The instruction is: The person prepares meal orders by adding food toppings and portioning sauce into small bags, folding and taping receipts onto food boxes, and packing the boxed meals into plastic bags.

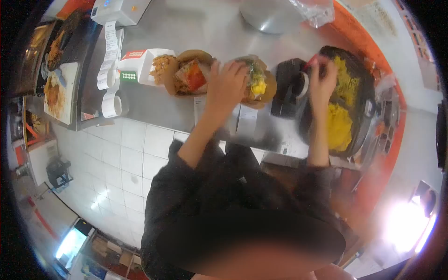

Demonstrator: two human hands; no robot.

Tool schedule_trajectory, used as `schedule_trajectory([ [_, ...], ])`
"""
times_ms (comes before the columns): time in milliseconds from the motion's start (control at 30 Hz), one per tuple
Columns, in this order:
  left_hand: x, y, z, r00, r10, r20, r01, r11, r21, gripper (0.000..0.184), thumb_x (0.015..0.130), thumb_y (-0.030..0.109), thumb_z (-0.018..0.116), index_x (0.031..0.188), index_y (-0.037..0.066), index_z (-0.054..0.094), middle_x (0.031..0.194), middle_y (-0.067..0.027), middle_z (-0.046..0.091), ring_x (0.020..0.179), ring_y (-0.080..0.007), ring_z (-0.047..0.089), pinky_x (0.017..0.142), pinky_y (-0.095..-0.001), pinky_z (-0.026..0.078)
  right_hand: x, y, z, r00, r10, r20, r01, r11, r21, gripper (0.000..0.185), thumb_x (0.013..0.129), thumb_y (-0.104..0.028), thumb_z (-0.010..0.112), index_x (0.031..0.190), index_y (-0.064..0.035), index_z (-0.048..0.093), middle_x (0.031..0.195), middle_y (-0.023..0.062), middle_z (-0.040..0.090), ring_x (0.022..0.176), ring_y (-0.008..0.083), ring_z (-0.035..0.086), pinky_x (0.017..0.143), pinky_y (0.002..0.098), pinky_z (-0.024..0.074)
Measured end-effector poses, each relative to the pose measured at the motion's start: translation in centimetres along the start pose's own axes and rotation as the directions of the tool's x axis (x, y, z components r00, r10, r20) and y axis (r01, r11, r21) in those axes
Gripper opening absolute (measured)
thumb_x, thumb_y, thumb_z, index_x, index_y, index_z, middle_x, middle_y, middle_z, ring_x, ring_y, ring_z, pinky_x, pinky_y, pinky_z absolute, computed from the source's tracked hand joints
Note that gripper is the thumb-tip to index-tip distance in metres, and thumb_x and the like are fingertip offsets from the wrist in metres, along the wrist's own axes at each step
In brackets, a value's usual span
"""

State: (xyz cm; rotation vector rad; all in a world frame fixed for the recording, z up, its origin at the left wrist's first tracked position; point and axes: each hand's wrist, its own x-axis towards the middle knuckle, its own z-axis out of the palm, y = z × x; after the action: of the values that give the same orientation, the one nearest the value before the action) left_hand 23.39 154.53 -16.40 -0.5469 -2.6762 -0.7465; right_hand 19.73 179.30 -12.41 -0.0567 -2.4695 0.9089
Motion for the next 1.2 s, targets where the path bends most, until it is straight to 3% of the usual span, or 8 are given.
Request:
schedule_trajectory([
  [67,1.4,0.0,0.9,0.996,-0.015,0.092,0.002,0.990,0.143,0.026,0.083,0.024,0.060,0.107,0.013,0.060,0.111,-0.0026,0.060,0.107,-0.0202,0.054,0.099,-0.0474,0.031,1.9,7.1,2.0,0.990,0.140,0.035,-0.129,0.968,-0.216,0.040,0.087,-0.030,0.061,0.109,0.0030,0.060,0.103,0.0243,0.056,0.105,0.0352,0.050,0.089,0.0407,0.0407],
  [133,2.6,0.3,1.4,0.972,0.033,0.231,-0.086,0.971,0.224,0.033,0.080,0.031,0.064,0.110,0.016,0.060,0.113,-0.0033,0.060,0.106,-0.0197,0.055,0.100,-0.0504,0.030,3.1,10.2,3.0,0.806,0.311,0.503,-0.430,0.892,0.137,0.043,0.086,-0.034,0.063,0.107,0.0031,0.064,0.097,0.0202,0.064,0.086,0.0313,0.061,0.080,0.0350,0.0453],
  [233,2.7,0.3,3.3,0.946,0.082,0.313,-0.191,0.922,0.335,0.036,0.077,0.035,0.066,0.108,0.019,0.061,0.112,-0.0034,0.060,0.104,-0.0190,0.056,0.101,-0.0519,0.029,3.1,14.5,4.5,0.972,0.093,0.217,-0.084,0.995,-0.052,0.032,0.092,-0.029,0.056,0.091,0.0012,0.068,0.077,0.0068,0.064,0.071,0.0166,0.059,0.069,0.0278,0.0452],
  [433,1.7,0.5,1.8,0.967,0.073,0.244,-0.138,0.956,0.258,0.023,0.083,0.031,0.060,0.101,0.018,0.064,0.102,-0.0019,0.066,0.096,-0.0165,0.060,0.104,-0.0503,0.024,-4.7,-0.2,-1.6,0.939,0.269,-0.215,-0.094,0.800,0.593,0.025,0.093,-0.021,0.057,0.079,-0.0004,0.056,0.072,0.0066,0.059,0.067,0.0114,0.053,0.063,0.0240,0.0435],
  [500,0.9,0.4,1.8,0.979,0.139,0.148,-0.170,0.961,0.219,0.021,0.084,0.030,0.059,0.100,0.018,0.065,0.100,-0.0005,0.066,0.094,-0.0162,0.061,0.104,-0.0487,0.025,-9.9,-0.4,-1.0,0.942,0.066,-0.330,0.019,0.969,0.248,0.019,0.088,-0.009,0.062,0.075,-0.0032,0.049,0.072,0.0053,0.055,0.068,0.0121,0.053,0.064,0.0246,0.0443],
  [700,-2.8,3.1,-2.0,0.978,0.201,0.050,-0.199,0.979,-0.046,0.020,0.084,0.025,0.061,0.100,0.013,0.063,0.093,-0.0056,0.064,0.089,-0.0201,0.062,0.095,-0.0441,0.036,-22.1,-3.0,4.7,0.942,0.334,-0.022,-0.244,0.730,0.638,0.013,0.082,0.002,0.061,0.077,-0.0025,0.050,0.090,0.0106,0.051,0.078,0.0170,0.053,0.071,0.0266,0.0443],
  [767,-6.4,2.8,-1.9,0.927,0.110,0.359,0.041,0.921,-0.389,0.026,0.083,0.021,0.061,0.107,0.011,0.060,0.095,-0.0093,0.062,0.085,-0.0248,0.063,0.080,-0.0433,0.046,-22.8,-2.7,5.7,0.885,0.464,0.043,-0.318,0.534,0.784,0.011,0.079,0.005,0.061,0.077,-0.0018,0.052,0.096,0.0129,0.050,0.082,0.0182,0.052,0.069,0.0265,0.0441],
  [1200,-11.2,-0.5,4.3,0.850,-0.120,0.514,0.196,0.976,-0.097,0.055,0.069,0.027,0.071,0.121,0.020,0.055,0.119,-0.0105,0.055,0.086,-0.0375,0.058,0.077,-0.0430,0.050,-24.4,-1.1,8.6,0.873,0.413,0.260,-0.488,0.726,0.485,0.020,0.072,0.004,0.066,0.066,-0.0016,0.048,0.071,0.0065,0.049,0.063,0.0139,0.050,0.057,0.0248,0.0428],
])
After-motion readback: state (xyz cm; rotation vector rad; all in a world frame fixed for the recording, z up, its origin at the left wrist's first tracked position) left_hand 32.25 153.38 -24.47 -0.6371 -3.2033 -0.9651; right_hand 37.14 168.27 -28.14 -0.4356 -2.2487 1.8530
